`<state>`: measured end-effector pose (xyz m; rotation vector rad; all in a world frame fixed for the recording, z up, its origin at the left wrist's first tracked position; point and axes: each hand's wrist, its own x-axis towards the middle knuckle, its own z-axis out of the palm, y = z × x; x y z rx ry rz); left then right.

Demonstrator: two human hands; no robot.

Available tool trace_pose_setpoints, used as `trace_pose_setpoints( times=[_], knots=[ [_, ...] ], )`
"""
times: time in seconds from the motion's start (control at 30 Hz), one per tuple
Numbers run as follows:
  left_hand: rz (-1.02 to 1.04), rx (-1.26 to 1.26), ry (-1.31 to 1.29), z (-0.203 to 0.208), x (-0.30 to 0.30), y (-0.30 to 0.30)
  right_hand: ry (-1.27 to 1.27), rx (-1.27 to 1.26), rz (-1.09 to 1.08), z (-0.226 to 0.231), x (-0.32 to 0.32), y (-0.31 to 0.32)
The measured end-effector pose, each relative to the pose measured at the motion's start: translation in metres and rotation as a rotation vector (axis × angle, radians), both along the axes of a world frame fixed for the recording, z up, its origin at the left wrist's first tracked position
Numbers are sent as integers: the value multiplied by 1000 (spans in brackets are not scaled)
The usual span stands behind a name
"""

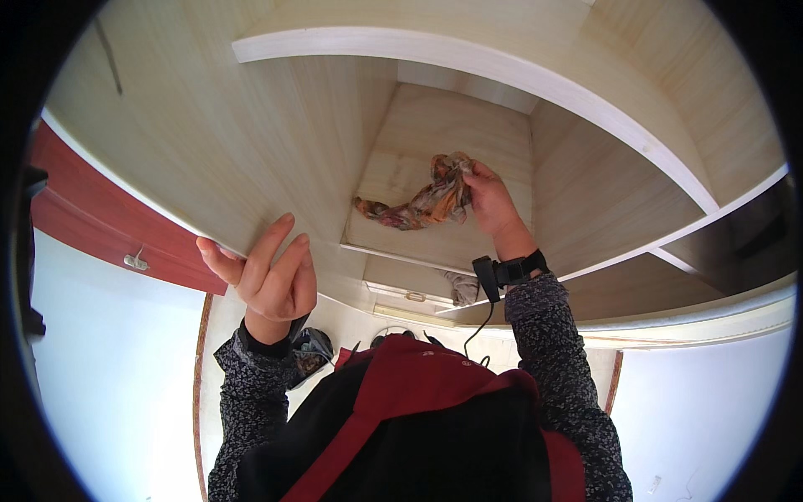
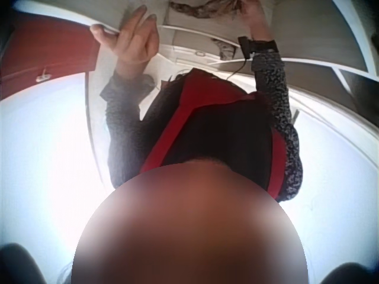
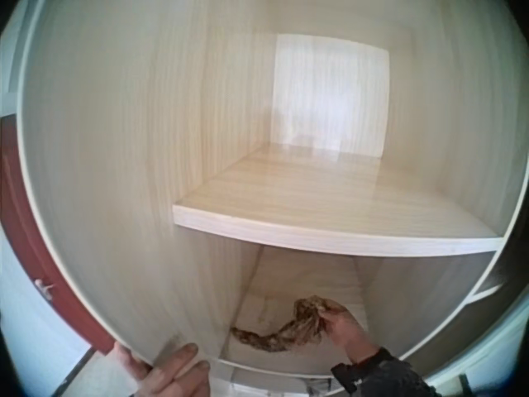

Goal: The person wipes the interior surfaces of a white wooden cabinet using a patterned cloth. They clean the top shelf, middle shelf, and bottom shelf in sequence, moving the cloth across flat surfaces and into corners.

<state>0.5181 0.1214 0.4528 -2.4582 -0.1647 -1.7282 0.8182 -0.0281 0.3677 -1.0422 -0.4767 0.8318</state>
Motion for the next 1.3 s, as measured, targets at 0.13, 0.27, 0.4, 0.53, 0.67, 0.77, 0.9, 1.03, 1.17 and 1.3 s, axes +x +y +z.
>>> trace_pose_setpoints(
  times=[0.13,0.27,0.4,0.53,0.67,0.77,0.9,1.03,1.17,1.3],
  knots=[
    [6,-4,5,-1,1,0,-397,-344,-239,17,5,1],
    [18,-4,8,-1,4,1,-375,-252,-285,31,4,15],
    [4,-2,5,0,6,1,-240,211,-250,34,8,28],
    [-6,-1,-9,0,6,1,-189,83,-84,3,12,29],
    [1,-14,19,-3,4,1,-778,-651,-72,-39,13,19],
    [2,18,30,-4,3,2,-941,-763,-200,-44,21,16],
    [9,-7,53,-3,2,1,-969,-594,-132,-36,22,42],
    [0,-29,57,-3,1,-1,-1225,-962,-20,-42,8,74],
    [-36,-25,31,-5,1,0,-1198,-1227,168,-53,-10,86],
    [-32,-12,75,-8,-5,1,-1170,-894,60,-60,-28,84]
  ],
)
